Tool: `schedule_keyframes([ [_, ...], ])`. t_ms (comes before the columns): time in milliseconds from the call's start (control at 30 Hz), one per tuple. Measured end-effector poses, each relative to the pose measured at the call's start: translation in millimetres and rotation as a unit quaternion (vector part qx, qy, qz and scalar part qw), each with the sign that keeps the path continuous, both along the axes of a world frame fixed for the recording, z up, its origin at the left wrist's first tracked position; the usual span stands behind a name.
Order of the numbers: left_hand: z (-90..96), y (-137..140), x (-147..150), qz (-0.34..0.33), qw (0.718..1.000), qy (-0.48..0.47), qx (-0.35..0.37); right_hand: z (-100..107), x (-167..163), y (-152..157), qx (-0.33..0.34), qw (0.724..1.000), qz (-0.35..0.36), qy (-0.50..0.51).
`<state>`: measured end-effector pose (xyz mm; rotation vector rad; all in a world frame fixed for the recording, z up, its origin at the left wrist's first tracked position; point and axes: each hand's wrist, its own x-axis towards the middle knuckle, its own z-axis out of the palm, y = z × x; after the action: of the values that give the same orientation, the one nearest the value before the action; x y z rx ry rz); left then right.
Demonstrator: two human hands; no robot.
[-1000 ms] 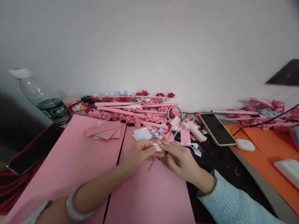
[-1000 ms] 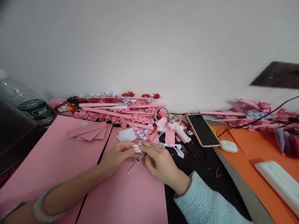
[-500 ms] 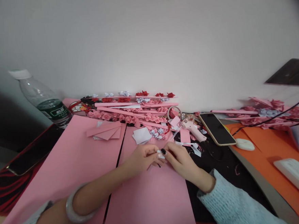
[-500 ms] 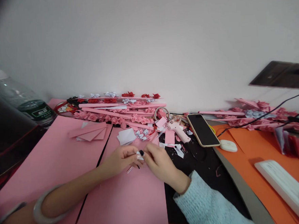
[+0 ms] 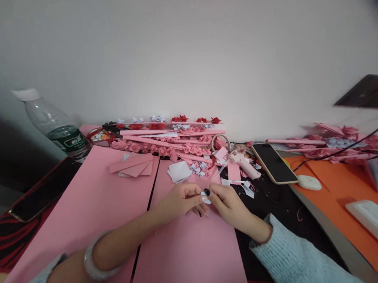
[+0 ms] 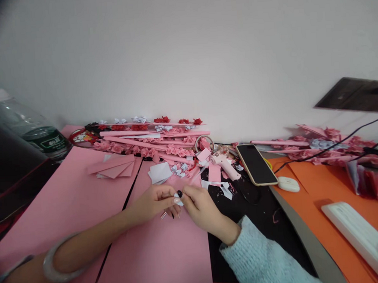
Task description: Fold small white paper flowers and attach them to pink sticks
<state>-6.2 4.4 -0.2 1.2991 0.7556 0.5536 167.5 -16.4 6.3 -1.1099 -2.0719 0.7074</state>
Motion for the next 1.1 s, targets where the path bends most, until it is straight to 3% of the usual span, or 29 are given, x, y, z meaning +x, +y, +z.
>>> schedule_keyframes([
  [233, -1.1, 0.9, 0.5, 0.022, 0.999, -0.013, 0.026, -1.8, 2.7, 3.4, -0.019, 1.000, 0.008, 0.002],
  [500, -7.3, 5.6, -0.4, 0.138, 0.986, -0.002, 0.088, -3.8, 3.0, 2.9, 0.020, 0.999, -0.018, -0.021],
  [833, -3.3, 1.1, -1.4, 0.126, 0.972, 0.047, 0.194, -2.0, 3.8, 0.9, 0.024, 0.999, -0.015, -0.040],
  [1100, -6.2, -0.2, -1.0, 0.151, 0.966, 0.047, 0.206, -1.2, 2.0, -0.6, 0.039, 0.998, -0.001, -0.048],
])
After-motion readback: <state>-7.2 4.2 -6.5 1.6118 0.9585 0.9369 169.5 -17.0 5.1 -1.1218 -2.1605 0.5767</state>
